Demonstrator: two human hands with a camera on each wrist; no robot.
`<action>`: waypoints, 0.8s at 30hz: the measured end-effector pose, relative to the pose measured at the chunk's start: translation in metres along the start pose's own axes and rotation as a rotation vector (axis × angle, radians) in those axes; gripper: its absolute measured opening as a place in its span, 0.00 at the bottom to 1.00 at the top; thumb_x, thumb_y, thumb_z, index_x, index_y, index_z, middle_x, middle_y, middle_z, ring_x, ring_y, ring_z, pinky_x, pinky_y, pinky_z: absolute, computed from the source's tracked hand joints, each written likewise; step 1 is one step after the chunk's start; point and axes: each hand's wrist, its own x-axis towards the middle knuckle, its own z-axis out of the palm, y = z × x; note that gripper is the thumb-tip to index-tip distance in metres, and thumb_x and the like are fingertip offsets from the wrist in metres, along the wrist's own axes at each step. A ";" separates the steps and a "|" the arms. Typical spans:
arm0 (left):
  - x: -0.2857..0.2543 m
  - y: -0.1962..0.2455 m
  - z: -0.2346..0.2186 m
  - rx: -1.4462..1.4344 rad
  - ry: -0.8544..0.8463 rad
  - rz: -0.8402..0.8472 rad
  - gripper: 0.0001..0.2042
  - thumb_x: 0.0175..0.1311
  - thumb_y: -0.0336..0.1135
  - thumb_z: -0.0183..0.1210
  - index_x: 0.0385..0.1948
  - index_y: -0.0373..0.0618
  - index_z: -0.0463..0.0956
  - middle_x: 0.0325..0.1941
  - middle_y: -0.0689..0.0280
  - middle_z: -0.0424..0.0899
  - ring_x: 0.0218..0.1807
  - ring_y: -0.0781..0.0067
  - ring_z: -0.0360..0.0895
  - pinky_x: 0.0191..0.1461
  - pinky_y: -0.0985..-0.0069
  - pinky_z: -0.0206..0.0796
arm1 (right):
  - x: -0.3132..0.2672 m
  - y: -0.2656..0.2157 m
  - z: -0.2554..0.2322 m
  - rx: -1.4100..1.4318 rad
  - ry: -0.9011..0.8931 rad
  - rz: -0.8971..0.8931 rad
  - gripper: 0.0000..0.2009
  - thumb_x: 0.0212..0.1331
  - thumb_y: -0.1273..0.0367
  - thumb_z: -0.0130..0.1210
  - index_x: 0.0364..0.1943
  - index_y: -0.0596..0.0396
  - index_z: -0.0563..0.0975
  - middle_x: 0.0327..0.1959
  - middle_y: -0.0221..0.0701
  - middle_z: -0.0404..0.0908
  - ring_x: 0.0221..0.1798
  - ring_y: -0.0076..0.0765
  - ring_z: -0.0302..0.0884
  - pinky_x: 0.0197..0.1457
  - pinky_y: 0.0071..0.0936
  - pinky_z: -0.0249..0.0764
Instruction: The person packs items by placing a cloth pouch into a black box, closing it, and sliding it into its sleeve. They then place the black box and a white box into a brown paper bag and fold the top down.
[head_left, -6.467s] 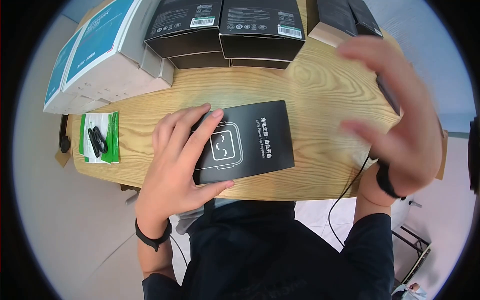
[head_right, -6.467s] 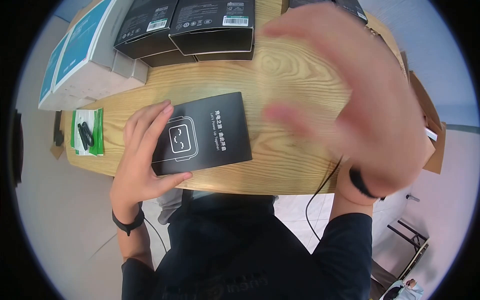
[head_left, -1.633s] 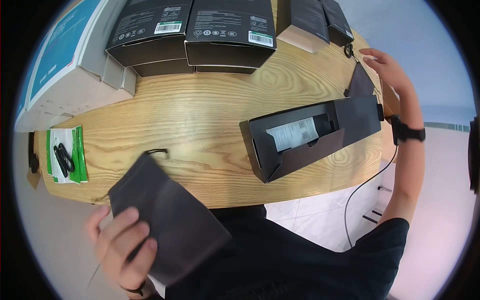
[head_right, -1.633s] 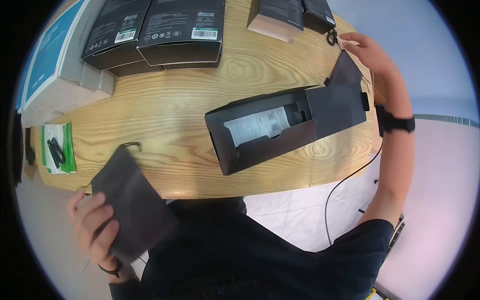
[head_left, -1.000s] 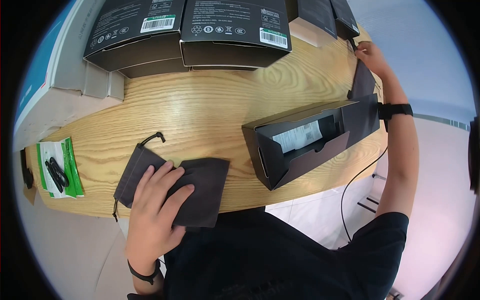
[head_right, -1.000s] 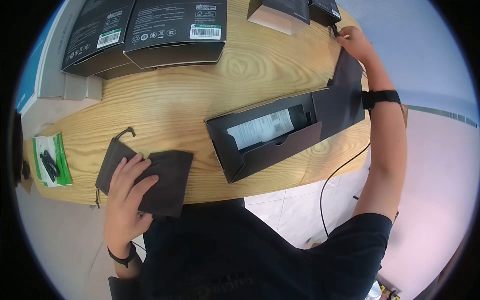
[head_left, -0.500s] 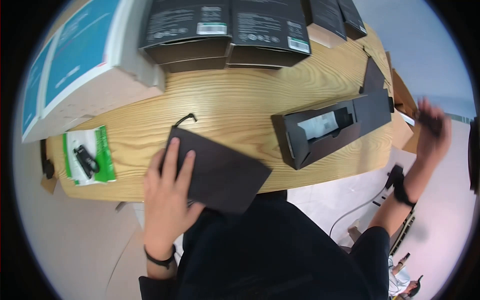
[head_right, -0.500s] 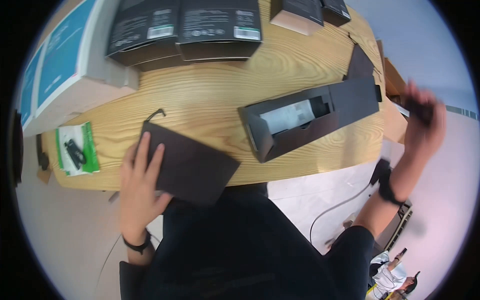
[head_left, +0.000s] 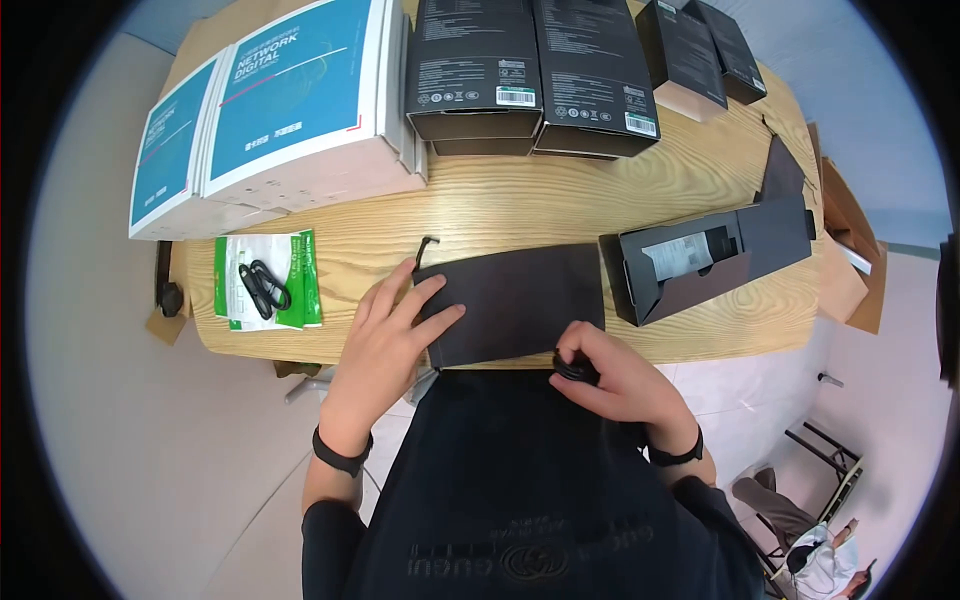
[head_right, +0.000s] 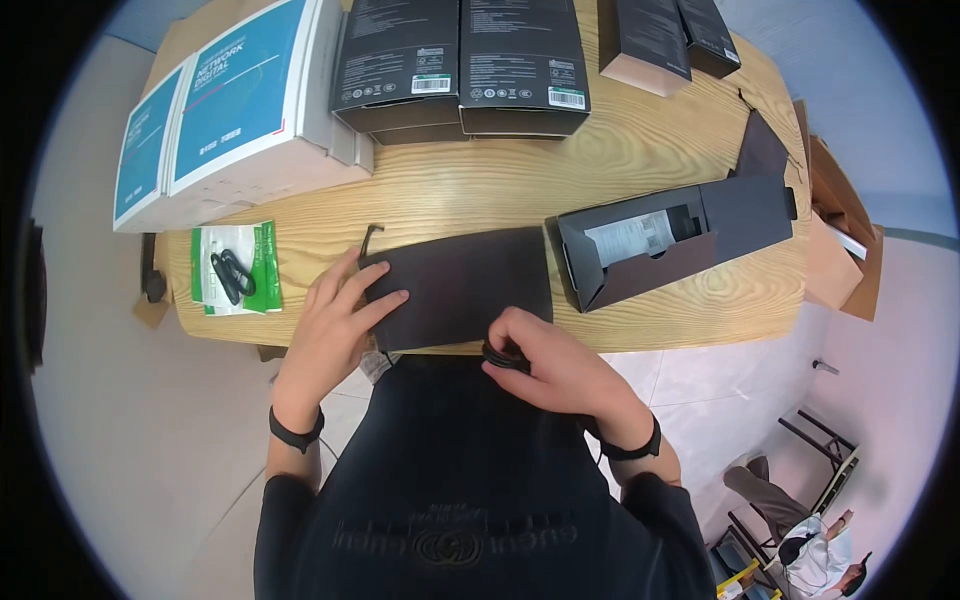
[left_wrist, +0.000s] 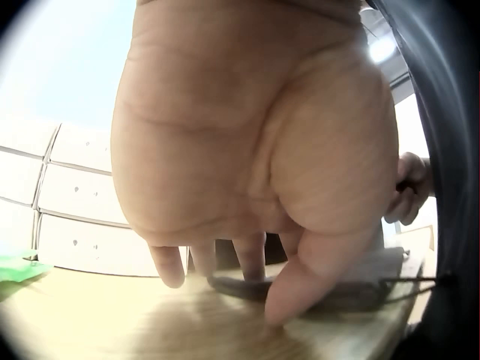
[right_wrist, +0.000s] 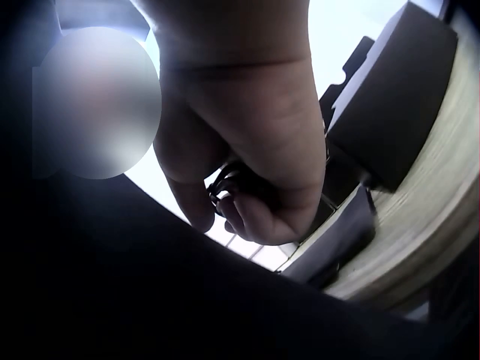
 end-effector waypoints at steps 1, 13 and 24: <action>-0.001 -0.002 -0.001 0.006 -0.001 -0.006 0.28 0.48 0.21 0.66 0.55 0.56 0.84 0.66 0.64 0.77 0.74 0.49 0.66 0.72 0.56 0.61 | 0.005 -0.003 0.000 0.003 -0.042 0.067 0.14 0.65 0.70 0.64 0.44 0.56 0.69 0.40 0.37 0.77 0.39 0.41 0.77 0.43 0.34 0.73; -0.017 0.023 0.009 -0.831 0.156 -0.367 0.07 0.63 0.32 0.70 0.36 0.39 0.84 0.26 0.62 0.80 0.25 0.66 0.78 0.30 0.70 0.69 | 0.030 -0.010 0.008 0.167 0.010 0.066 0.24 0.65 0.70 0.67 0.59 0.60 0.67 0.49 0.34 0.77 0.48 0.24 0.75 0.53 0.26 0.73; 0.026 0.040 0.023 -1.069 -0.007 -0.153 0.09 0.66 0.30 0.69 0.32 0.39 0.77 0.23 0.66 0.80 0.25 0.77 0.79 0.30 0.76 0.69 | 0.035 0.004 0.019 0.457 0.180 0.028 0.17 0.68 0.79 0.59 0.56 0.56 0.67 0.48 0.29 0.78 0.53 0.21 0.75 0.57 0.24 0.71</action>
